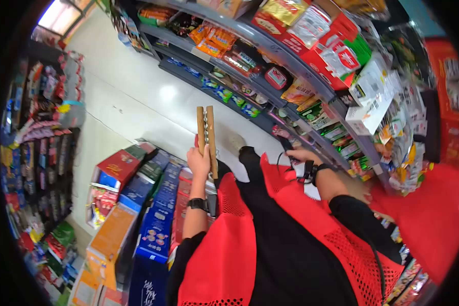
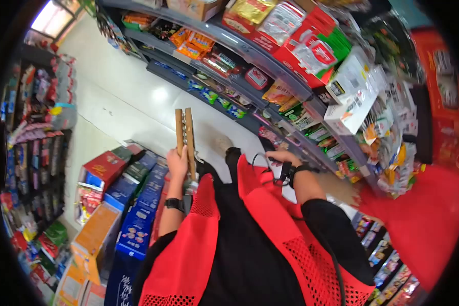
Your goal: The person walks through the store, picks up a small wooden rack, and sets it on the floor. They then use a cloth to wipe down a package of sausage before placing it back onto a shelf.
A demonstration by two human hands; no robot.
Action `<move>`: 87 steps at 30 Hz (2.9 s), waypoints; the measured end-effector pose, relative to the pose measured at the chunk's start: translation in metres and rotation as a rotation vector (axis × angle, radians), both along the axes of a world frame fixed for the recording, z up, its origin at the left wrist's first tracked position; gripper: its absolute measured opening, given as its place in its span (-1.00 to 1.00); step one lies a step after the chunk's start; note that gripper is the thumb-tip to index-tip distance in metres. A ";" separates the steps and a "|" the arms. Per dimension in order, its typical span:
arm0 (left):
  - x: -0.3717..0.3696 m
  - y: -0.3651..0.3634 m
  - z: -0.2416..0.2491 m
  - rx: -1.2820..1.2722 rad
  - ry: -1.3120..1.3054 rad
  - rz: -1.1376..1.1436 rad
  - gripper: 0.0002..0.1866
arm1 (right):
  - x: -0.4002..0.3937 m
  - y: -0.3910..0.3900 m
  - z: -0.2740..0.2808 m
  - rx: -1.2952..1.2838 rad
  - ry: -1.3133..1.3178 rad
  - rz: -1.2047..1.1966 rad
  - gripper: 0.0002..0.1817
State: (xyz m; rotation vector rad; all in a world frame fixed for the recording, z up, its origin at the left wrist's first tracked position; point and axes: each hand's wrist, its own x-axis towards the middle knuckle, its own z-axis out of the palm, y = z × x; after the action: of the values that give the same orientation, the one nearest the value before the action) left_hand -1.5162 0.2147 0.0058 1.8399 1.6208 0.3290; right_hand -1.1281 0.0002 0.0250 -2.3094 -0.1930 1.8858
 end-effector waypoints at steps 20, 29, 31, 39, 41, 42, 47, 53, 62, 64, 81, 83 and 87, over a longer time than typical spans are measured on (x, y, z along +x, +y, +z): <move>0.107 -0.071 -0.314 -0.283 0.214 0.003 -0.49 | 0.001 0.092 -0.232 0.329 0.309 -0.083 -0.23; 0.136 -0.173 -0.405 -0.379 0.095 -0.105 -0.55 | -0.047 0.103 -0.296 0.374 0.480 -0.060 -0.14; 0.130 -0.189 -0.422 -0.401 0.081 -0.199 -0.53 | -0.057 0.102 -0.310 0.390 0.499 -0.137 -0.13; 0.107 -0.250 -0.467 -0.544 0.116 -0.368 -0.57 | -0.051 0.081 -0.365 0.361 0.384 0.044 -0.17; 0.104 -0.259 -0.474 -0.538 0.158 -0.392 -0.54 | -0.051 0.082 -0.363 0.342 0.363 0.038 -0.16; 0.103 -0.257 -0.475 -0.511 0.157 -0.410 -0.53 | -0.051 0.079 -0.366 0.337 0.358 0.021 -0.15; 0.102 -0.199 -0.450 -0.331 0.295 -0.376 -0.44 | -0.058 0.064 -0.382 0.406 0.404 -0.113 -0.13; 0.074 -0.104 -0.459 0.051 0.149 0.060 -0.72 | -0.063 0.064 -0.386 0.477 0.444 -0.078 -0.09; 0.085 -0.048 -0.405 0.322 -0.068 0.277 -0.81 | -0.074 0.088 -0.384 0.475 0.420 -0.069 -0.08; 0.086 -0.047 -0.389 0.360 -0.071 0.296 -0.81 | -0.078 0.087 -0.390 0.590 0.212 0.104 -0.05; 0.102 -0.149 -0.543 -0.201 0.138 -0.147 -0.55 | -0.094 0.131 -0.374 0.627 -0.509 0.830 0.03; 0.097 -0.174 -0.553 -0.222 0.148 -0.212 -0.58 | -0.095 0.133 -0.375 0.646 -0.537 0.885 0.03; 0.087 -0.200 -0.552 -0.278 0.112 -0.183 -0.65 | -0.093 0.139 -0.380 0.659 -0.567 0.919 0.03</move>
State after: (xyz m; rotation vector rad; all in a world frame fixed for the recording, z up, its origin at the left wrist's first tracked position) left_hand -1.4296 0.0150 -0.5465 1.7984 1.4721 -0.0784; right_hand -1.2211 0.1391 -0.3549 -2.2979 -1.8619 0.9861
